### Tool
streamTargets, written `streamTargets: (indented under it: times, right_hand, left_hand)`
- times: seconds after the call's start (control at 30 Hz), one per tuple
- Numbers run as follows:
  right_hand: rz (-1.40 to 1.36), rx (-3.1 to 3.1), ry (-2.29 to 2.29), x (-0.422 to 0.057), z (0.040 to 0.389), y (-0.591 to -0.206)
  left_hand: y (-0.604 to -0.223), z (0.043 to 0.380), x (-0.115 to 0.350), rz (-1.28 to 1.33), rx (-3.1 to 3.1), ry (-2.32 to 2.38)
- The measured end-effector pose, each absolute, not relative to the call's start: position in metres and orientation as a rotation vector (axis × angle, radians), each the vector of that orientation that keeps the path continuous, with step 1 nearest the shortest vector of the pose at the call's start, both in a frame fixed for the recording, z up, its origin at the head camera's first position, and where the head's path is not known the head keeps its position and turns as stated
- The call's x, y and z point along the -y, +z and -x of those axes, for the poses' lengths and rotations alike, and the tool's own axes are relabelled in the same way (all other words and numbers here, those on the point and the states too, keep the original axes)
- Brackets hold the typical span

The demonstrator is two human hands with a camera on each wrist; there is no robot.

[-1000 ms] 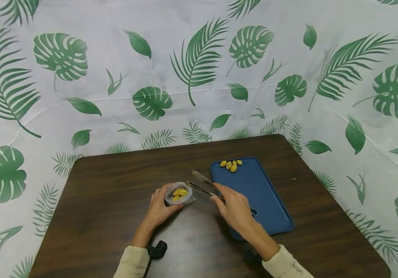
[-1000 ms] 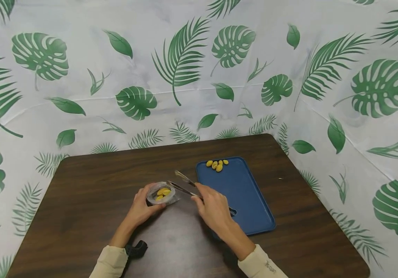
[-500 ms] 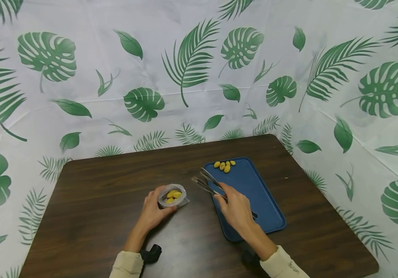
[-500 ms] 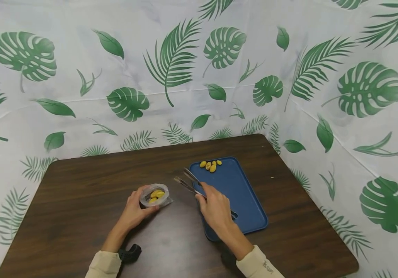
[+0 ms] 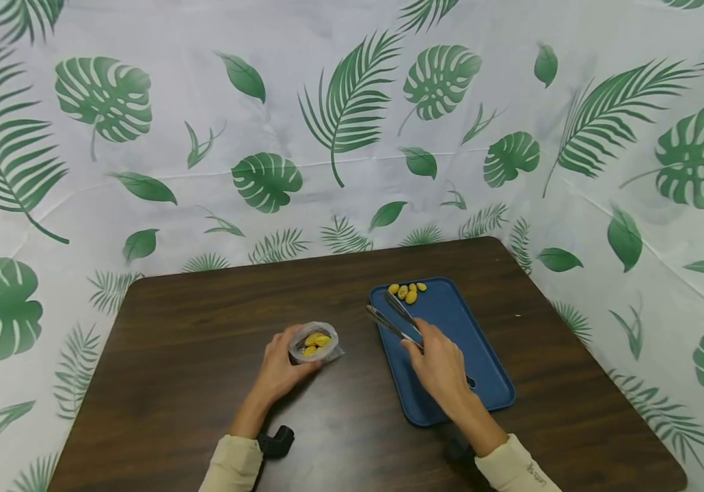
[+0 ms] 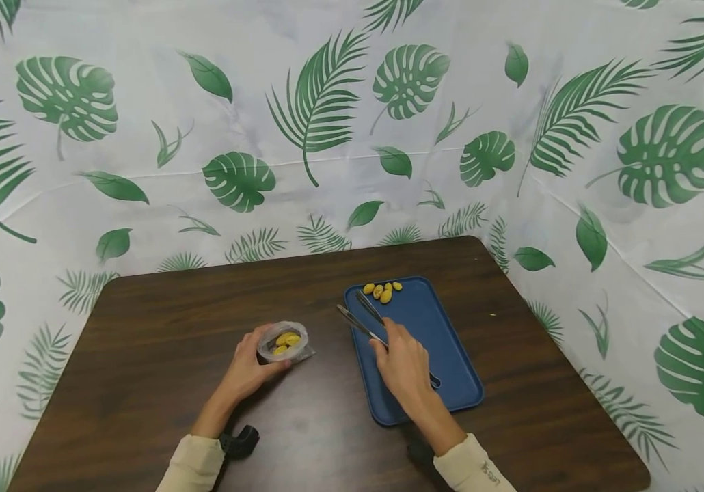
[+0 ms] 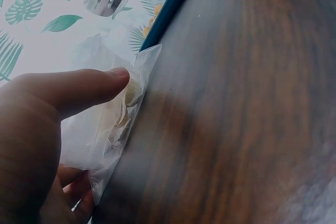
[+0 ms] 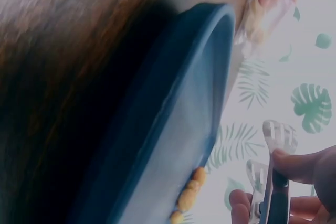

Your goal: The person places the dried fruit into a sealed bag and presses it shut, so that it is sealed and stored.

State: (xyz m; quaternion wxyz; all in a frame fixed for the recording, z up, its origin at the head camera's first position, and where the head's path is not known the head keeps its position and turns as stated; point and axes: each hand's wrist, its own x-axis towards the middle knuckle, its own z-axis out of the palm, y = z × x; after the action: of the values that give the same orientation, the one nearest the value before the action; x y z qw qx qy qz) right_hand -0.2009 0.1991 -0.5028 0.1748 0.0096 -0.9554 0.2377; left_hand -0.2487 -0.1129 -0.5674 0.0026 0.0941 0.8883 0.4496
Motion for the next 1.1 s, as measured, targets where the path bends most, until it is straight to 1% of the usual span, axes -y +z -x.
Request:
streamTargets:
  times: [0.17,0.3,1.1]
  right_hand:
    - [0.002,2.700,0.676,-0.207,0.204,-0.503]
    - [0.038,2.711,0.673,-0.211,0.205,-0.503]
    - [0.182,2.800,0.658,-0.219,0.218,-0.504]
  left_hand:
    - [-0.568,0.251,0.112,-0.327,-2.807,1.404]
    - [-0.569,0.251,0.111,-0.304,-2.789,1.406]
    - [-0.566,0.251,0.114,-0.298,-2.801,1.386]
